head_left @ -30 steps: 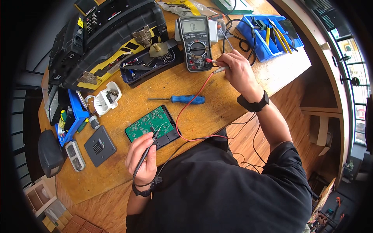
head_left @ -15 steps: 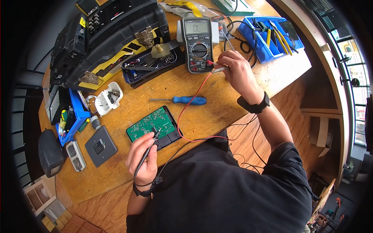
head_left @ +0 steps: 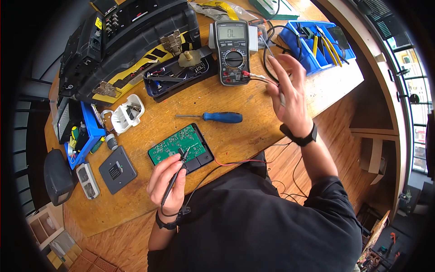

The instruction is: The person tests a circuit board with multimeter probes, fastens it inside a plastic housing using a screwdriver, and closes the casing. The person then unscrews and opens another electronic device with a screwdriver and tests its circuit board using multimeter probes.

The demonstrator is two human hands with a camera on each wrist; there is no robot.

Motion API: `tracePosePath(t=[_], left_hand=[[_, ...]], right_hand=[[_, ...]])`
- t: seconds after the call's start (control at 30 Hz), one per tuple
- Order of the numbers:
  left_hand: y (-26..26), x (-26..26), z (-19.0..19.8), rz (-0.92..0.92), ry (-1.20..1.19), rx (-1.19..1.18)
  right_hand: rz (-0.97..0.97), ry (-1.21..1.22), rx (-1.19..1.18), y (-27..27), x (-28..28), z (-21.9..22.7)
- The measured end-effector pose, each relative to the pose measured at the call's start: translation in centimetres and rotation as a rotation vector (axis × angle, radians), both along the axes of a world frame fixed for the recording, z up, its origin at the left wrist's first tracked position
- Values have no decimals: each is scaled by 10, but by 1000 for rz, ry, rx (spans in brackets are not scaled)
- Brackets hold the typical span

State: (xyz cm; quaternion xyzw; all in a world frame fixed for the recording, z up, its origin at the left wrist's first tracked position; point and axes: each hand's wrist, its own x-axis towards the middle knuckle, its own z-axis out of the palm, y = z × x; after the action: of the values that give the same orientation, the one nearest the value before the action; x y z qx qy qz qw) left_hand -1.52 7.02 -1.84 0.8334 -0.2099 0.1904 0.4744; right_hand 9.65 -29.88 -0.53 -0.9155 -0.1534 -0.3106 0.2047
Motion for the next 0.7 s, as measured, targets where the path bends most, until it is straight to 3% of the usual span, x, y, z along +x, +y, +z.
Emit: tracePosePath(t=[0.03, 0.1, 0.23, 0.4, 0.53, 0.7], left_hand=[[0, 1, 1, 2, 3, 2], [-1, 4, 2, -21, -14, 11], [-8, 8, 0, -51, 69, -122], [-29, 21, 9, -66, 82, -271], [-28, 24, 10, -120, 57, -122], [-32, 20, 10, -65, 93, -159]], right_hand=[[-41, -142, -103, 3, -11, 5], [125, -23, 86, 8, -33, 1], [320, 343, 771, 66, -82, -21], [496, 489, 1218, 109, -94, -41], [520, 381, 1197, 116, -91, -42], [497, 328, 1162, 117, -89, -42]])
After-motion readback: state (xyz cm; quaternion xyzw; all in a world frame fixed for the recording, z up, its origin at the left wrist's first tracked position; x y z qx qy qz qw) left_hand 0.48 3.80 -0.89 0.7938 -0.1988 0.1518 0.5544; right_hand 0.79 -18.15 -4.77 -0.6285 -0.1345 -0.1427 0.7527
